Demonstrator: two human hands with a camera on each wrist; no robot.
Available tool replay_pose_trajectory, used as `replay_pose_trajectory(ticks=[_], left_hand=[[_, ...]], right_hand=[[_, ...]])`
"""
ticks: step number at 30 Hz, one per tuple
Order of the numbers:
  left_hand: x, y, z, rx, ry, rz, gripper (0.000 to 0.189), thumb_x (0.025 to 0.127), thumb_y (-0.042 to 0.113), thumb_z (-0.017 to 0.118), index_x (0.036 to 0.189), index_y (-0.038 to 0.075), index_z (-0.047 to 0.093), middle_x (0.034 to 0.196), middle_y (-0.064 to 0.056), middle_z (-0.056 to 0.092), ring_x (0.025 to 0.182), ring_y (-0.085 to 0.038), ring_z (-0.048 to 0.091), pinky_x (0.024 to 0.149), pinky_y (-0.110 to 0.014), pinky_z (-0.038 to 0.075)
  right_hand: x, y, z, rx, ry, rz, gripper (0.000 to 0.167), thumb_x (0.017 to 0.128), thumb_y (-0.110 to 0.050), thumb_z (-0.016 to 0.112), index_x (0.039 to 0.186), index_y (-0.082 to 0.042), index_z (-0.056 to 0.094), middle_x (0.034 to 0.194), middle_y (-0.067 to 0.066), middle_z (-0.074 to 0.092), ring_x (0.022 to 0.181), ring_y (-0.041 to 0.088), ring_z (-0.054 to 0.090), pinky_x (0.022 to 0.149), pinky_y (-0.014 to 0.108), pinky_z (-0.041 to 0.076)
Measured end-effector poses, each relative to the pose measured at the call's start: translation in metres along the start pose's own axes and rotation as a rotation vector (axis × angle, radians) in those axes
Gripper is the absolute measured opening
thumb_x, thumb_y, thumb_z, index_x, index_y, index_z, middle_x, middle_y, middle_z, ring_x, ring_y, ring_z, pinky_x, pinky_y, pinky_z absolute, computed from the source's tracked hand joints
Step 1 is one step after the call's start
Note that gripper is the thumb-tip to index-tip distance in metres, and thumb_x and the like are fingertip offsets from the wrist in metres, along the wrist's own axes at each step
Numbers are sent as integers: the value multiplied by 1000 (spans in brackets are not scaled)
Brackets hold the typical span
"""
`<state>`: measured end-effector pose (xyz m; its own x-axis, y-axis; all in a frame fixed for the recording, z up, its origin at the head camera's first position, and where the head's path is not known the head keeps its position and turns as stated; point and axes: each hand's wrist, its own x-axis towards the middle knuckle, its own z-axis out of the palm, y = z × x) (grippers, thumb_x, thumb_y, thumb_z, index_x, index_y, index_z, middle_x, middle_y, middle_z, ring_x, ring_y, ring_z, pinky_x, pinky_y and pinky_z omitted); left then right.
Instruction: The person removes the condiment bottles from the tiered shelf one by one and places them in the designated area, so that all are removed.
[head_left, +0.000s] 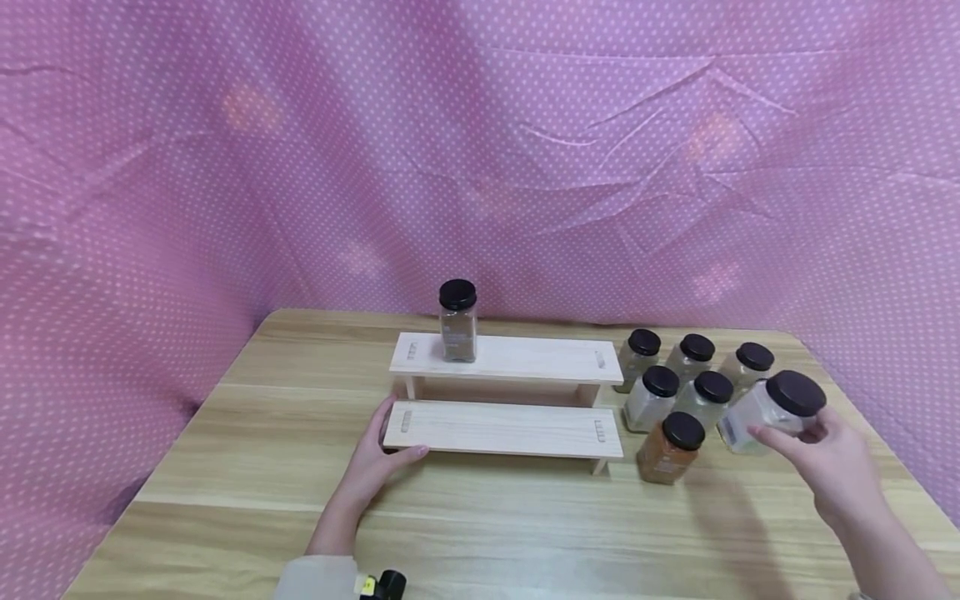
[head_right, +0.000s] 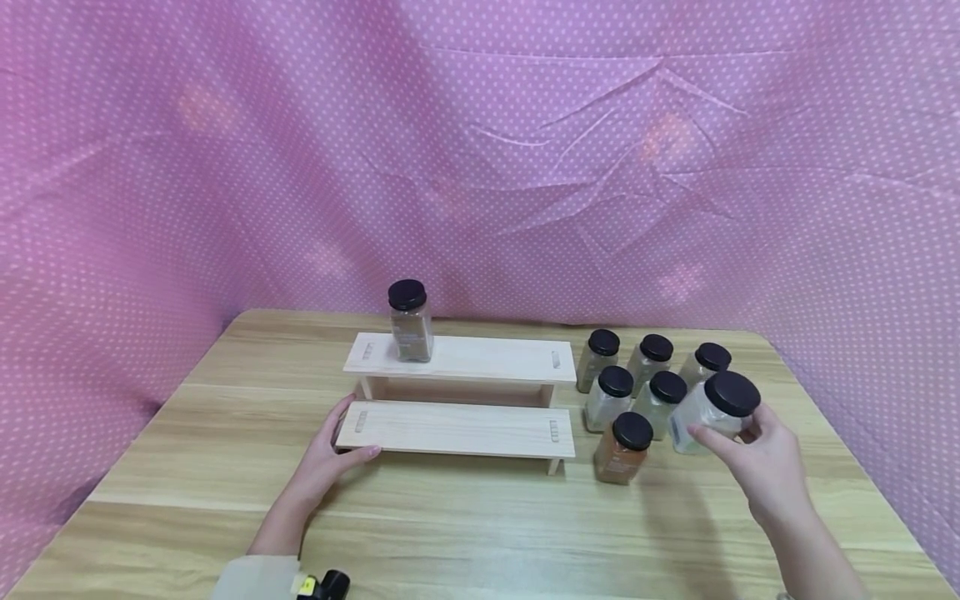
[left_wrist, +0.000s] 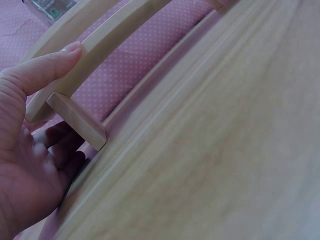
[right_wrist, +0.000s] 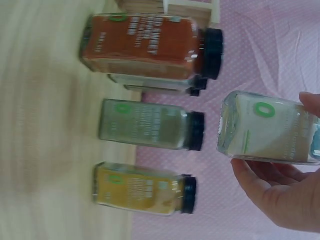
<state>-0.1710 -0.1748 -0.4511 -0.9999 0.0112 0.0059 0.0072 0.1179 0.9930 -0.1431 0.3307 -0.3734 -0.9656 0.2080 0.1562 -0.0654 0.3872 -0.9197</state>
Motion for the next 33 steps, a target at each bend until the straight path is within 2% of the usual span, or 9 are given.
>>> replay_pose_trajectory(ticks=[5,6,7,10,12,16,21,26,33], left_hand=[[0,1,0,-7,-2,-4,95,65,12,76,137,12,15,135,-11,28,121,-20,25,101,-38,11],[0,1,0,-3,-1,-5,95,64,12,76,137,12,15,135,-11,27,121,-20,25,101,-38,11],[0,1,0,-1,1,-7,95,64,12,76,137,12,15,135,-11,27,121,-21,25,101,-38,11],[0,1,0,10,3,-7,96,64,12,76,138,12,14,136,-12,27,122,-21,24,101,-39,11],[0,2,0,9,3,-6,96,64,12,76,138,12,14,136,-12,26,122,-21,24,101,-38,11],[0,2,0,3,0,-5,95,65,12,76,138,12,15,136,-12,26,122,-21,24,101,-38,11],[-1,2,0,3,-1,-8,95,65,13,76,138,13,14,137,-11,25,123,-21,22,101,-39,10],[-1,2,1,15,0,-11,96,64,14,76,138,13,14,137,-11,24,124,-21,21,101,-38,11],[0,1,0,17,3,-11,96,64,14,76,138,12,14,137,-12,24,124,-22,21,101,-39,10]], right_hand=[[7,46,-5,66,-60,25,57,76,-2,64,127,-12,42,108,-4,52,91,-1,49,69,12,39],[7,47,-4,23,-78,37,57,76,-6,65,128,-13,41,108,-6,50,91,-1,47,69,13,38],[5,49,-2,61,-63,35,55,75,-3,65,126,-11,43,105,-7,52,89,0,49,68,12,39],[-1,44,3,15,-93,66,51,77,-8,65,123,-15,44,103,-9,51,89,0,47,69,14,38],[-3,44,6,71,-84,59,47,75,-4,65,118,-16,48,99,-12,53,87,-1,49,67,13,39],[-5,46,10,79,-103,65,43,75,-3,65,111,-17,49,94,-15,54,84,-1,50,67,13,40],[-1,68,14,68,-91,67,41,74,-5,67,109,-15,49,94,-11,55,83,1,51,67,13,41],[3,93,20,-25,-47,44,44,73,-12,69,110,-10,45,93,-8,55,82,3,52,67,14,42],[0,94,27,13,-38,25,43,71,-9,71,107,-12,48,90,-9,56,80,3,52,66,14,42]])
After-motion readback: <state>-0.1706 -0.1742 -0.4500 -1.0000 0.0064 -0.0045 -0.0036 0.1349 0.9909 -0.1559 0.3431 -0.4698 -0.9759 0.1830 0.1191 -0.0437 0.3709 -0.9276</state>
